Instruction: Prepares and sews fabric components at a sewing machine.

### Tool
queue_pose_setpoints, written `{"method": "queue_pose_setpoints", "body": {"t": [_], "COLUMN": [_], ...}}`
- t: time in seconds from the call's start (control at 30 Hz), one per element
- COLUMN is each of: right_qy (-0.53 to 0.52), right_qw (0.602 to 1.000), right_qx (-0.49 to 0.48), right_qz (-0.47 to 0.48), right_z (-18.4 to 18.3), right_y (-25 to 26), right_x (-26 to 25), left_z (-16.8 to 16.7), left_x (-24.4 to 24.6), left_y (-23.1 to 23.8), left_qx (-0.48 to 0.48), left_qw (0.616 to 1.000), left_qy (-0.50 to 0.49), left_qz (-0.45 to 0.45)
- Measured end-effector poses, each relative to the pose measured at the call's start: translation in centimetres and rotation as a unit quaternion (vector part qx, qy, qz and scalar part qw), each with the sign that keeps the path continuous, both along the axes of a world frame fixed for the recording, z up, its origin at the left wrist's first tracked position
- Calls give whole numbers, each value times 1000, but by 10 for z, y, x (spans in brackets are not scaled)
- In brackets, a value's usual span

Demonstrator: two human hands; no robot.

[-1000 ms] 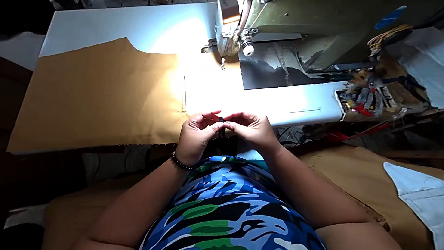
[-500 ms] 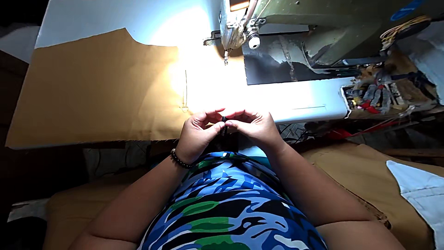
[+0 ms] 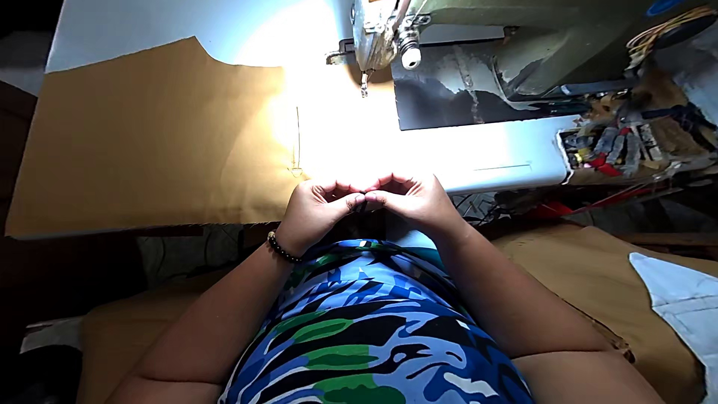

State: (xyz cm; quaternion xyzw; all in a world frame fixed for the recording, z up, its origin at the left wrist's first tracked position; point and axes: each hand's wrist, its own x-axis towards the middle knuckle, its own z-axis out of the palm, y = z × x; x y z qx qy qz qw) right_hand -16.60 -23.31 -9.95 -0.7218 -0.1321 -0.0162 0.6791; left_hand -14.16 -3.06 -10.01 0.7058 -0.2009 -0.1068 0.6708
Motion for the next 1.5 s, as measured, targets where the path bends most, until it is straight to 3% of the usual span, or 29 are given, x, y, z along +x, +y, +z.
{"method": "queue_pose_setpoints", "body": {"t": [0.27, 0.37, 0.43, 0.5, 0.57, 0.63, 0.7, 0.77, 0.83, 0.9, 1.1, 1.5], "right_qy": [30, -10, -74, -131, -139, -107, -91, -58, -27, 4, -68, -81], "right_qw": [1000, 998, 983, 940, 885, 867, 909, 962, 965, 948, 919, 911], "right_qx": [3, -43, -129, -242, -327, -341, -303, -241, -259, -317, -384, -386], "right_qz": [-5, -45, -103, -203, -300, -347, -271, -117, -18, 11, -60, -123], "right_z": [-3, -7, -3, 1, 0, 0, 4, 7, 13, 16, -14, -16], "right_y": [2, 3, -15, -58, -109, -125, -91, -39, -6, 4, -1, 2], "right_x": [4, 4, 10, 21, 26, 23, 11, 4, 18, 47, 117, 121], "left_z": [0, -1, 1, -1, -7, -16, -18, -16, -10, -10, -26, -23], "left_x": [3, 8, 29, 67, 98, 109, 105, 97, 97, 99, 95, 83], "left_y": [-4, -7, 3, 33, 66, 76, 60, 34, 13, 8, 14, 12], "left_qx": [-1, 18, 121, 277, 374, 399, 363, 307, 284, 324, 341, 395], "left_qw": [1000, 1000, 984, 924, 884, 880, 902, 931, 943, 930, 903, 865], "left_qy": [27, -5, -129, -258, -274, -251, -223, -190, -171, -175, -261, -308], "left_qz": [5, 1, 21, 55, 57, 62, 67, 57, 30, -7, -1, -30]}}
